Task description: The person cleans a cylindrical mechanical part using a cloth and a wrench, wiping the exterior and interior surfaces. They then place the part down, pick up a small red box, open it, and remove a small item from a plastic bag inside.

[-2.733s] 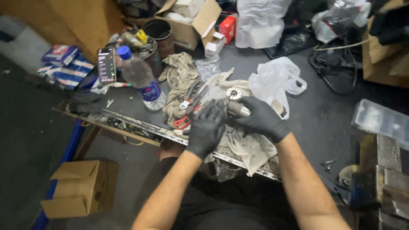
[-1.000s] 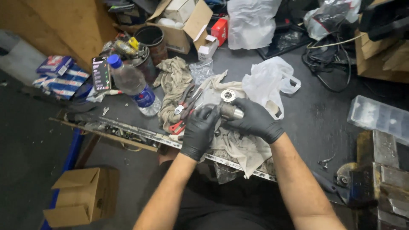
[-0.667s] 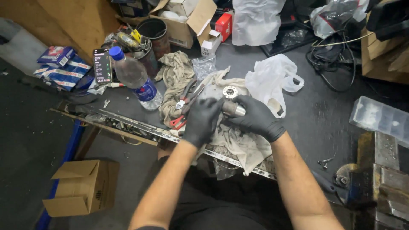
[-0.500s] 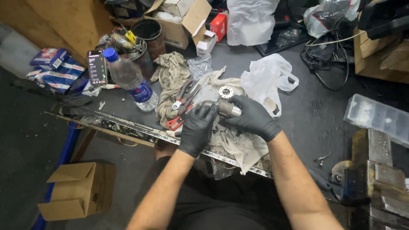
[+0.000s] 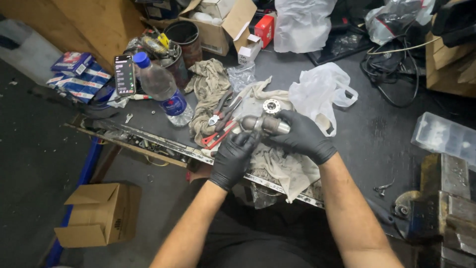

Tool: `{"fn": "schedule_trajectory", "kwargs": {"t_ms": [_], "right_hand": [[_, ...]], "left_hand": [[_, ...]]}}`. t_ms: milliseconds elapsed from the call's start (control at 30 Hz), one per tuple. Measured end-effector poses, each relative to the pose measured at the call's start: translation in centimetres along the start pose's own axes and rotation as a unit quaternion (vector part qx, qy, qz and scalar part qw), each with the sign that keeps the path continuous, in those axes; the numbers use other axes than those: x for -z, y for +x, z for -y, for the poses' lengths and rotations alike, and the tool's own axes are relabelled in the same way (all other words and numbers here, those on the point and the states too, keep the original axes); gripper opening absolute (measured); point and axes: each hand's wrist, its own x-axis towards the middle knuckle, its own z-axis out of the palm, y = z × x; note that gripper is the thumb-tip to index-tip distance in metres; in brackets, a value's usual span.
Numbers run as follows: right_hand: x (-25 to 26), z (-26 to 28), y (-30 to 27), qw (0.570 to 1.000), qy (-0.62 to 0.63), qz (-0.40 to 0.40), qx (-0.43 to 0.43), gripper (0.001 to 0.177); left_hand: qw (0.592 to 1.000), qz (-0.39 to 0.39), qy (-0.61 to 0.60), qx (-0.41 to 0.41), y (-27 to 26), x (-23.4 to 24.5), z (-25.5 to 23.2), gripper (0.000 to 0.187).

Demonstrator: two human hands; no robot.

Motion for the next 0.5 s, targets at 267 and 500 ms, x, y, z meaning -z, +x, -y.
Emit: {"fn": "schedule_trajectory", "kwargs": {"t_ms": [267,500], "right_hand": [[0.8,2.8,-1.4,1.0,0.021,-0.006,-0.014,0.064],[-1.5,-1.2,1.2,0.999,-0.025,-0.02,-0.004,0.069]], "left_hand": [[0.988,-0.055,-0.063,0.132,-2.6,-2.1,1.3,0.034],[0.984,-0.024,-0.096,0.151,4.1,-5.3,2.8,0.023]]}}
